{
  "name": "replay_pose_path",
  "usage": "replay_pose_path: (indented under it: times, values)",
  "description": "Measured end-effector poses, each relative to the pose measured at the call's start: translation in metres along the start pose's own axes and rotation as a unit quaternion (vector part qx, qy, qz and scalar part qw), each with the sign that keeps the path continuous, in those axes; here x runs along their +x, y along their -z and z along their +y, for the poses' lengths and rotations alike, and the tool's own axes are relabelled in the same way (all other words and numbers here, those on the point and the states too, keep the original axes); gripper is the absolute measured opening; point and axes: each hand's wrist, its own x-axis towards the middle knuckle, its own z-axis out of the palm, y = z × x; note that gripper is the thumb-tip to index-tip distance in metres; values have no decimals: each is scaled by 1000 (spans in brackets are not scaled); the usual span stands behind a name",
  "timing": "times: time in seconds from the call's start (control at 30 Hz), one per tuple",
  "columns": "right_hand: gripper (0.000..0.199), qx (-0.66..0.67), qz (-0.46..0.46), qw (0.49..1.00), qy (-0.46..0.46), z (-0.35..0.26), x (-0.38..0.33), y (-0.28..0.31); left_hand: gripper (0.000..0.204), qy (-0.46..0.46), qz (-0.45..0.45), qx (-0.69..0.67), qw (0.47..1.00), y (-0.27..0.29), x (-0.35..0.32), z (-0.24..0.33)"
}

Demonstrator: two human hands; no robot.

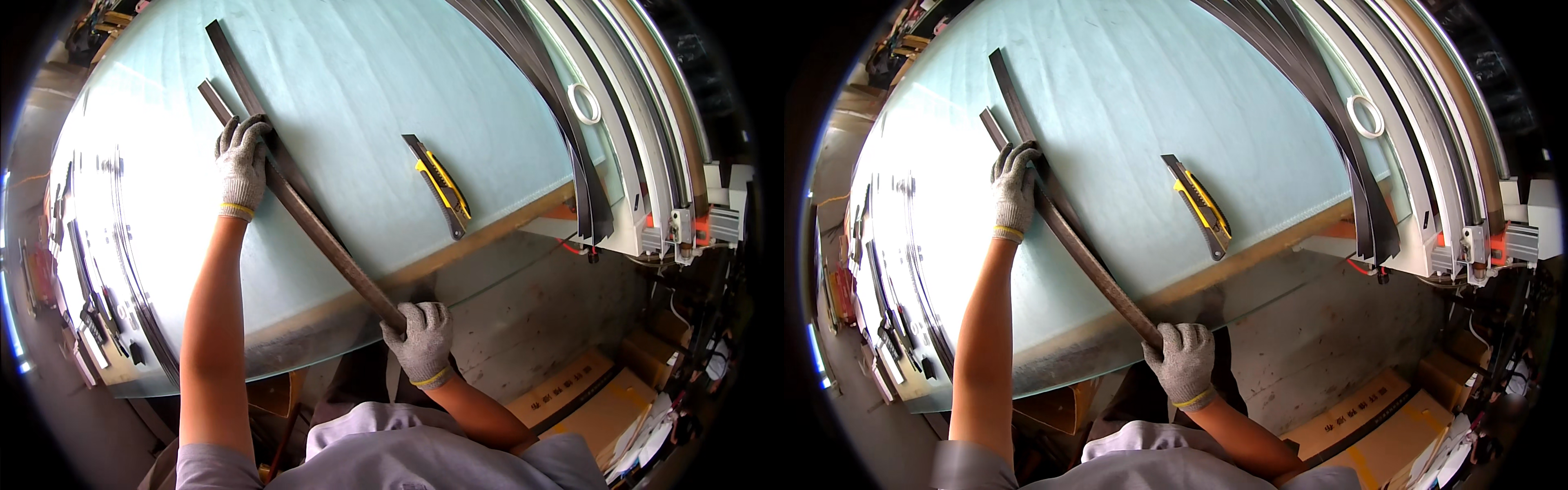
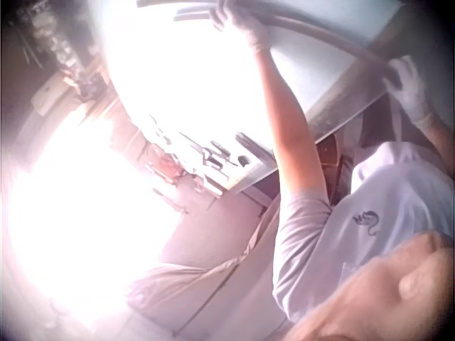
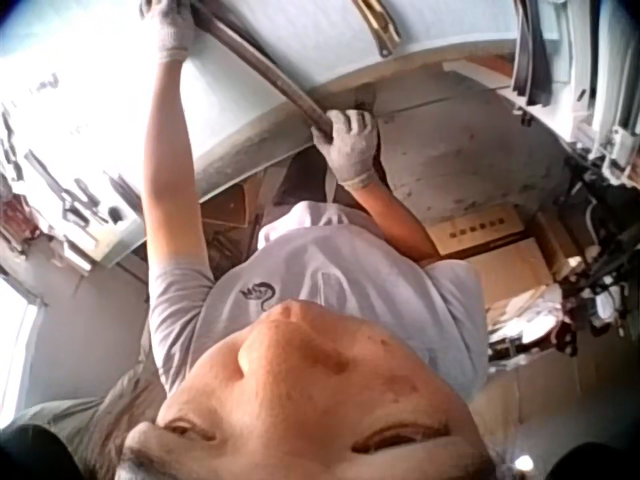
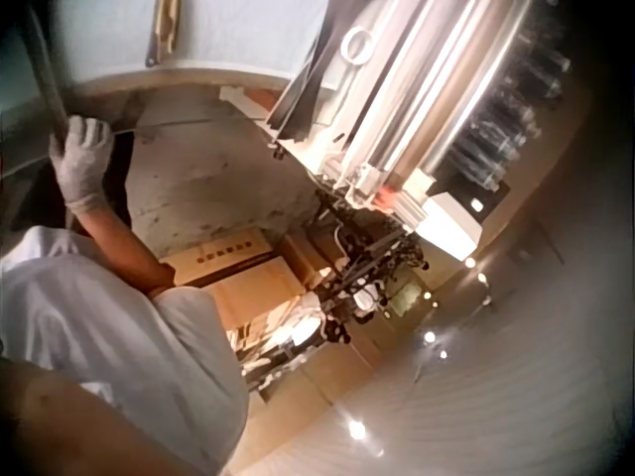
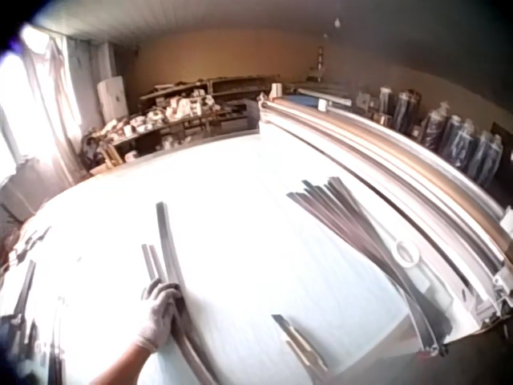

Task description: The person aligns a long strip of dark rubber seal against a straight edge on a workbench. Using a utility knife, they score the seal along the edge and snap it to separate a section. The person then picks up the cut piece and places it aside before repeating the process with another strip.

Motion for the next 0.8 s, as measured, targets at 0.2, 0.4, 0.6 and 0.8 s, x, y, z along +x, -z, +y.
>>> replay_pose_path:
  times: [0.2, 0.4, 0.6, 0.8]
  values:
    - [42, -21, -15, 1000, 11, 0, -5, -1, 33, -6, -11, 25, 1000, -2, -1, -6]
    - [49, -20, -46, 999, 20, 2, -9, 5, 33, -5, -21, 35, 999, -5, -1, -8]
    - [46, 8, -55, 998, 16, 3, -9, 7, 31, -6, -12, 29, 999, -4, 0, -6]
    - [44, 14, -49, 998, 30, 6, -10, 5, 28, -10, 3, 33, 999, -4, 1, -5]
